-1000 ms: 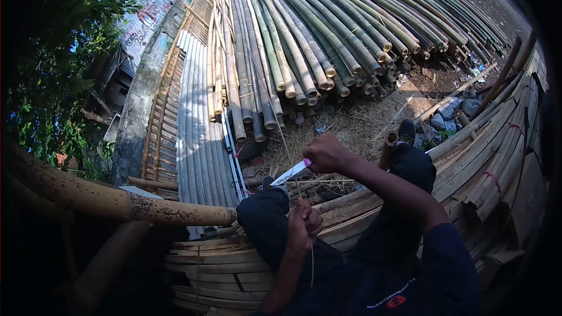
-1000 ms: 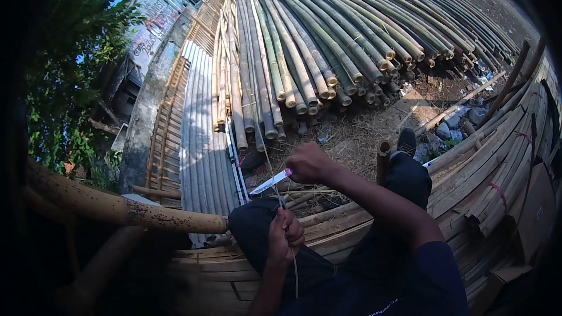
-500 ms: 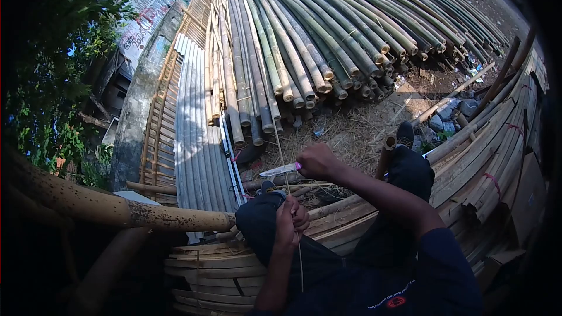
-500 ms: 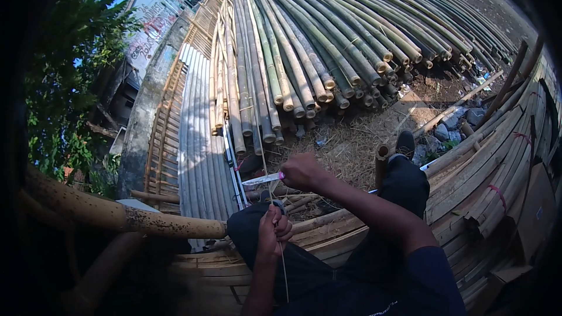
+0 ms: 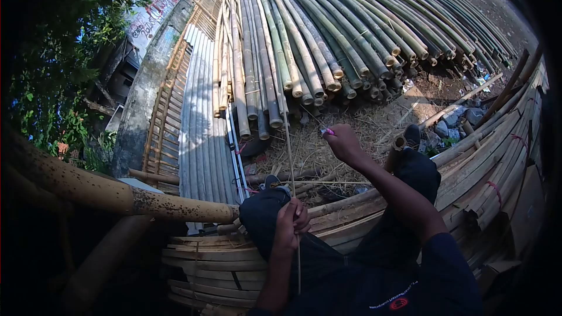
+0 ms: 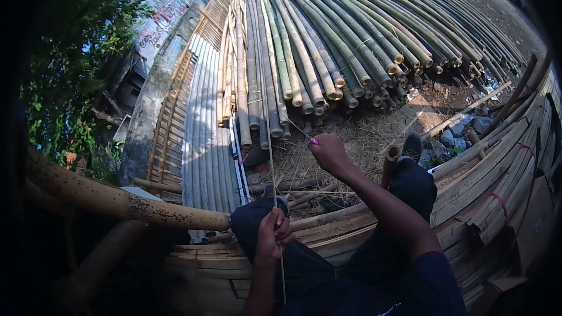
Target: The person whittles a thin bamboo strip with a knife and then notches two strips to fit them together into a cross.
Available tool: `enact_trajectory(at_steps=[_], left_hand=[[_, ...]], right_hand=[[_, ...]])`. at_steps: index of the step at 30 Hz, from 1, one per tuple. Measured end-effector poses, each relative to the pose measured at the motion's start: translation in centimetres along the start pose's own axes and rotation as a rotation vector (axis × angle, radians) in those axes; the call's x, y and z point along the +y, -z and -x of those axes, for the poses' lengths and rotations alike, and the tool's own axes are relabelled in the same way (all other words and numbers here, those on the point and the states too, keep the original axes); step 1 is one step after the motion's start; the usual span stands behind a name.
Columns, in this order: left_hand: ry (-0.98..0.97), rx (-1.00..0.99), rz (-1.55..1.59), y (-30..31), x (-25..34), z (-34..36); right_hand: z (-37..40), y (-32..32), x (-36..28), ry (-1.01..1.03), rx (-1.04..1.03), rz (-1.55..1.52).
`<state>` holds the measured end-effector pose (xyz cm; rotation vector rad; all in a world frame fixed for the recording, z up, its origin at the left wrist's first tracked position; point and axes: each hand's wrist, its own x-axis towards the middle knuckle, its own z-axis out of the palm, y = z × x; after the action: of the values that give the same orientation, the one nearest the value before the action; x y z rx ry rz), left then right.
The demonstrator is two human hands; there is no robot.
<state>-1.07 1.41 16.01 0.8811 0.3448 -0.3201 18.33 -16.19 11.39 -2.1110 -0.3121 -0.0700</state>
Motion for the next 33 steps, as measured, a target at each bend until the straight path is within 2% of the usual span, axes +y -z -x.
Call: enact_trajectory(at_steps=[1, 3, 5, 8, 13, 15, 16, 17, 19, 20, 22, 24, 25, 26, 28, 30, 31, 33], left_hand=[[0.003, -0.001, 0.002, -0.1, 0.1, -0.1], [-0.046, 0.029, -0.136, -0.4, 0.3, -0.4], [-0.065, 0.063, -0.217, -1.1, 0.0, -0.6], [-0.103, 0.154, -0.428, -1.5, -0.7, -0.7], [-0.107, 0.198, -0.51, -1.5, -2.1, -0.6], [-0.12, 0.18, -0.51, -1.7, -2.2, 0.3], [-0.066, 0.136, -0.49, -1.8, -2.9, 1.3], [-0.065, 0.133, -0.491, -1.7, -4.0, 1.8], [0.063, 0.105, -0.426, -1.4, -5.4, 2.4], [0.048, 0.109, -0.37, -0.6, -4.8, 2.1], [0.027, 0.072, -0.329, 0.6, -3.0, 1.6], [0.018, 0.022, -0.231, 1.6, -1.5, 1.0], [0.012, 0.02, -0.223, 1.3, -1.0, 0.8], [0.021, 0.008, -0.081, 0.9, -0.4, 0.7], [0.048, -0.055, 0.083, 1.2, -0.1, 0.2], [0.095, -0.111, 0.198, 1.5, -0.4, -0.2], [0.139, -0.167, 0.318, 1.5, -0.6, -0.5], [0.186, -0.231, 0.406, 1.3, -1.2, -0.8]], right_hand=[[0.8, -0.2, -0.5, -0.002, -0.001, 0.003], [2.2, -0.7, -1.5, 0.405, -0.163, 0.156], [3.6, -1.7, -2.6, 0.505, -0.352, 0.262], [4.5, -2.3, -3.7, 0.521, -0.372, 0.261], [4.6, -1.0, -4.4, 0.588, -0.392, 0.269], [2.4, -1.3, -2.1, 0.448, -0.206, 0.297], [-0.5, -0.3, -0.5, 0.155, -0.066, 0.343], [-3.1, 2.0, 0.7, 0.017, 0.072, 0.353], [-6.0, 4.0, 3.9, -0.083, 0.335, 0.196], [-5.7, 4.5, 4.2, -0.084, 0.34, 0.189], [-4.8, 5.8, 3.8, -0.051, 0.194, -0.088], [-3.0, 4.6, 2.2, 0.014, -0.021, -0.069], [-1.8, 3.7, 1.2, 0.126, -0.093, -0.015], [-0.4, 2.7, 0.1, 0.235, -0.162, 0.035], [1.9, 1.2, -2.0, 0.36, -0.309, 0.156], [3.3, -0.3, -2.8, 0.468, -0.417, 0.153], [3.8, -0.8, -3.3, 0.466, -0.415, 0.153], [4.5, -1.6, -4.1, 0.584, -0.461, 0.126]])
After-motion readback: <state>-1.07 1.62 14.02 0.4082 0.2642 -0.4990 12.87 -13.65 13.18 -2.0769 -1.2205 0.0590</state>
